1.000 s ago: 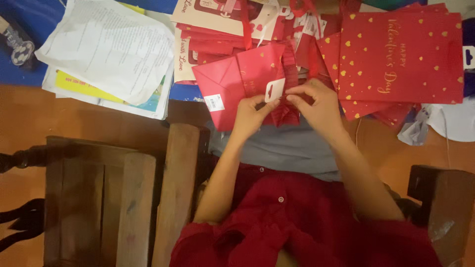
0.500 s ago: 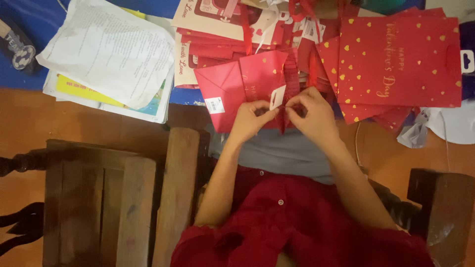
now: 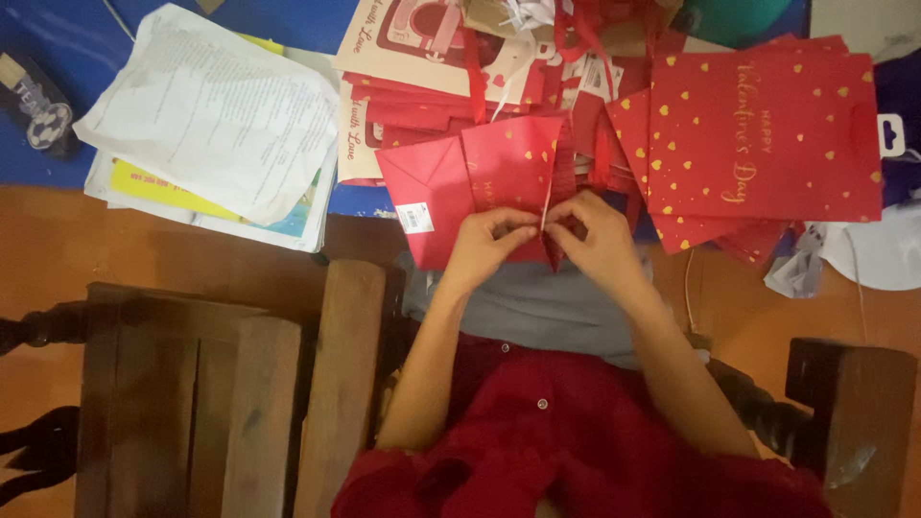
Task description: The person ties ribbons on red Valentine's Day gift bags. They thread red and white ribbons through the bag handles, tie knots, and adjust the ribbons. Completed bags are stacked on the table.
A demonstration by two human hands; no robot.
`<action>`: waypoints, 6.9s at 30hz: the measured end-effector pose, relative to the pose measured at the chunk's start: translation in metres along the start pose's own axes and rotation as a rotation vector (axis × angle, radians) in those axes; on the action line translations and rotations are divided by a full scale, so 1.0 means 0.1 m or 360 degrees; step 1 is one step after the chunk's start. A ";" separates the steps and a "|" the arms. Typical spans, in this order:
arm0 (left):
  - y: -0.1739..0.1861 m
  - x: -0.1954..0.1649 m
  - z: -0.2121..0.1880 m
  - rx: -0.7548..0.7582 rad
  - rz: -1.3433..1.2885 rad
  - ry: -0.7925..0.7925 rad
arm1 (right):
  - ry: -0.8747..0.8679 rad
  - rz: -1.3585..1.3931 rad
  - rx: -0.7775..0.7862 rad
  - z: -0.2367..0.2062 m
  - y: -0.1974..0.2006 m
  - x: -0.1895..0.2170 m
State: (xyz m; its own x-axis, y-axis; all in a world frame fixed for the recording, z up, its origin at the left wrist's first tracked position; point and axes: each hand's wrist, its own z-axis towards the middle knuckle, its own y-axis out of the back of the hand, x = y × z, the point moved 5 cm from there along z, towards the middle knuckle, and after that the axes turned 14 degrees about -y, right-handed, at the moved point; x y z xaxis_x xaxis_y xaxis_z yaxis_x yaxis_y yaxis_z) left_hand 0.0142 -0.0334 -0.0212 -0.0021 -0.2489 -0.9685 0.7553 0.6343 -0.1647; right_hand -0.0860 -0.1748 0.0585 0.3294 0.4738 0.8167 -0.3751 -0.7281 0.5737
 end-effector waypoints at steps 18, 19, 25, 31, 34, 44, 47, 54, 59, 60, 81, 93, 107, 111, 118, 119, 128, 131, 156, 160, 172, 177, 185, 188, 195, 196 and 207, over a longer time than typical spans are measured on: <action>0.02 0.00 -0.06 -0.0077 0.0131 0.0136 | -0.0396 0.0151 0.0293 0.10 -0.05 -0.31; 0.01 0.00 -0.06 -0.0101 0.0134 0.0166 | -0.0385 0.0187 0.0305 0.10 -0.05 -0.33; 0.03 0.09 -0.04 -0.0302 -0.0125 0.0181 | -0.0252 0.0203 0.0344 0.10 -0.05 -0.33; 0.08 0.13 -0.02 -0.0280 -0.0316 0.0090 | -0.0352 0.0210 0.0395 0.14 -0.06 -0.38; 0.05 0.11 -0.02 -0.0098 0.0010 0.0051 | -0.0337 0.0196 0.0403 0.14 -0.05 -0.38; 0.08 0.22 -0.05 -0.0325 -0.0338 0.0172 | -0.0151 0.0104 0.0309 0.07 -0.01 -0.17; 0.10 0.22 -0.02 -0.0385 -0.0624 0.0173 | -0.0041 -0.0210 0.0112 -0.05 0.06 -0.05; 0.09 0.13 0.02 -0.0272 -0.0550 0.0164 | -0.0039 -0.0376 0.0124 -0.15 0.15 0.13; 0.13 0.13 0.03 -0.0232 -0.0524 0.0158 | -0.0192 -0.0386 0.0171 -0.11 0.10 0.12; 0.14 0.14 0.02 -0.0229 -0.0503 0.0185 | -0.0223 -0.0431 0.0147 -0.11 0.08 0.11; 0.22 -0.13 -0.06 -0.0257 -0.0343 0.0219 | -0.0495 -0.0178 -0.0022 0.01 0.07 -0.19; 0.07 -1.55 -0.22 0.0609 -0.0277 -0.0600 | -0.0721 -0.0058 -0.0042 0.05 0.05 -0.29; 0.64 -1.40 -0.39 -0.0221 -0.1531 -0.0939 | -0.0545 -0.0173 -0.0130 0.08 0.05 -0.35; 0.81 -1.16 -0.28 -0.0378 -0.1440 -0.0862 | -0.0424 -0.0160 -0.0128 0.09 0.05 -0.30; 0.31 -0.51 0.09 -0.0345 0.0064 -0.0296 | -0.0429 -0.0140 -0.0205 0.02 0.06 -0.31; 0.22 -0.45 0.14 -0.0340 0.0177 -0.0278 | -0.0357 -0.0115 -0.0218 0.02 0.06 -0.28; -0.06 -0.23 0.43 -0.0340 0.0343 -0.0161 | 0.0213 -0.0234 -0.0509 -0.16 0.12 0.08; -0.08 -0.26 0.45 -0.0335 0.0270 -0.0130 | 0.0309 -0.0254 -0.0511 -0.18 0.14 0.16; -0.26 -0.83 0.33 -0.0041 0.1623 -0.0565 | -0.0160 -0.0044 -0.0057 -0.26 -0.08 -0.10; -0.20 -0.79 0.39 -0.0004 0.1297 -0.0626 | 0.0291 0.0013 -0.0066 -0.25 0.06 -0.07; -0.13 -0.33 0.39 0.0137 0.0601 -0.0091 | -0.0152 0.0398 -0.0035 0.10 -0.01 -0.41; -0.13 -0.33 0.36 0.0163 0.0673 -0.0028 | -0.0227 0.0370 -0.0169 -0.01 -0.06 -0.43; -0.11 -0.34 0.39 0.0305 0.0620 0.0084 | -0.0285 0.0749 -0.0504 -0.08 0.09 -0.47; -0.12 -0.35 0.39 0.0321 0.0599 0.0077 | -0.0119 0.0645 -0.0503 -0.08 0.13 -0.40; -0.09 -0.32 0.37 0.0281 0.0515 0.0151 | -0.0043 0.0456 -0.0120 -0.09 -0.04 -0.34; -0.09 -0.32 0.38 0.0292 0.0499 0.0130 | -0.0137 0.0453 -0.0112 -0.09 -0.07 -0.39; -0.06 -0.21 0.37 0.0362 0.0339 0.0172 | -0.0103 0.0530 -0.0415 -0.05 0.01 -0.50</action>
State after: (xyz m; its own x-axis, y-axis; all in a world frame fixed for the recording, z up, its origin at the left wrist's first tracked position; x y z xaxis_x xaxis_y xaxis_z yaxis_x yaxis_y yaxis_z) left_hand 0.0340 -0.0585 0.0070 0.1110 -0.0413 -0.9930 0.8732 0.4812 0.0776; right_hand -0.1075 -0.1966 0.0181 0.2037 0.1960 0.9592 -0.6741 -0.6825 0.2826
